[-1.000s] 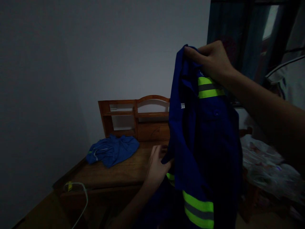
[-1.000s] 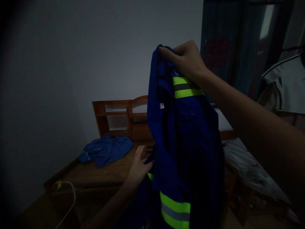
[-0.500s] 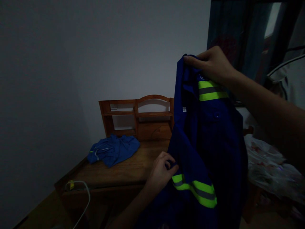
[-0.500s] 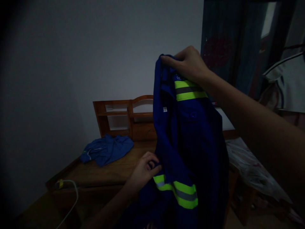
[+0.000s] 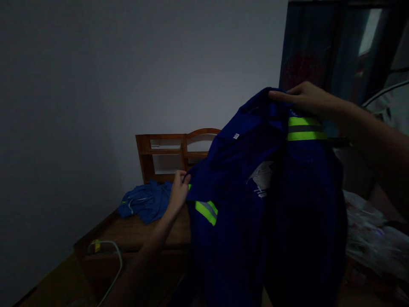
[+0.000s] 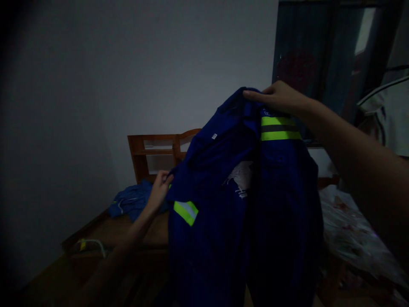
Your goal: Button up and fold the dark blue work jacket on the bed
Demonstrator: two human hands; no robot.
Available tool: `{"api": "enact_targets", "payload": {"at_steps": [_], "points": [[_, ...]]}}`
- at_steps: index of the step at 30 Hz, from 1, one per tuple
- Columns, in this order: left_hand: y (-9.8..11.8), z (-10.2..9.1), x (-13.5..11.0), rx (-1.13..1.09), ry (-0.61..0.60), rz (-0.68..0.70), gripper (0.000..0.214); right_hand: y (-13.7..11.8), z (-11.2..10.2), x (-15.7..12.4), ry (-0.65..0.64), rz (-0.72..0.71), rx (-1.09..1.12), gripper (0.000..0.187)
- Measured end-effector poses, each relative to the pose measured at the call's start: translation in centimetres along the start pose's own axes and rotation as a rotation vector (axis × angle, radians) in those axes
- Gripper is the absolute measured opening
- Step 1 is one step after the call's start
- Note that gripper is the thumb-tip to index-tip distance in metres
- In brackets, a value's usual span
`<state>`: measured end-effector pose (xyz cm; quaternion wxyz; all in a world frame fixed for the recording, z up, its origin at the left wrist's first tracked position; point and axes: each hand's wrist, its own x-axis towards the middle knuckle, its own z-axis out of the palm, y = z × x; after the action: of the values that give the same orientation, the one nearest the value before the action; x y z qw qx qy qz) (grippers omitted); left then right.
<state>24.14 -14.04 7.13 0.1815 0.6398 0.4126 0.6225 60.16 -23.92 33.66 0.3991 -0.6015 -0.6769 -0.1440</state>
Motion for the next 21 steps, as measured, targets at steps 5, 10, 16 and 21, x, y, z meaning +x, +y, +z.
{"api": "enact_targets", "payload": {"at_steps": [5, 10, 16, 21], "points": [[1.8, -3.1, 6.7, 0.123, 0.357, 0.27, 0.015, 0.8, 0.3, -0.1, -0.192, 0.069, -0.139, 0.07], [7.8, -6.5, 10.3, 0.245, 0.557, 0.416, 0.015, 1.4, -0.8, -1.2, -0.478, 0.006, 0.155, 0.06], [10.1, -9.1, 13.2, 0.349, 0.469, 0.54, 0.015, -1.3, -0.4, -2.4, -0.46, 0.063, 0.283, 0.052], [6.6, -8.7, 15.3, 0.441, 0.382, 0.349, 0.017, -4.6, 1.2, -2.6, -0.075, -0.114, 0.067, 0.061]]}}
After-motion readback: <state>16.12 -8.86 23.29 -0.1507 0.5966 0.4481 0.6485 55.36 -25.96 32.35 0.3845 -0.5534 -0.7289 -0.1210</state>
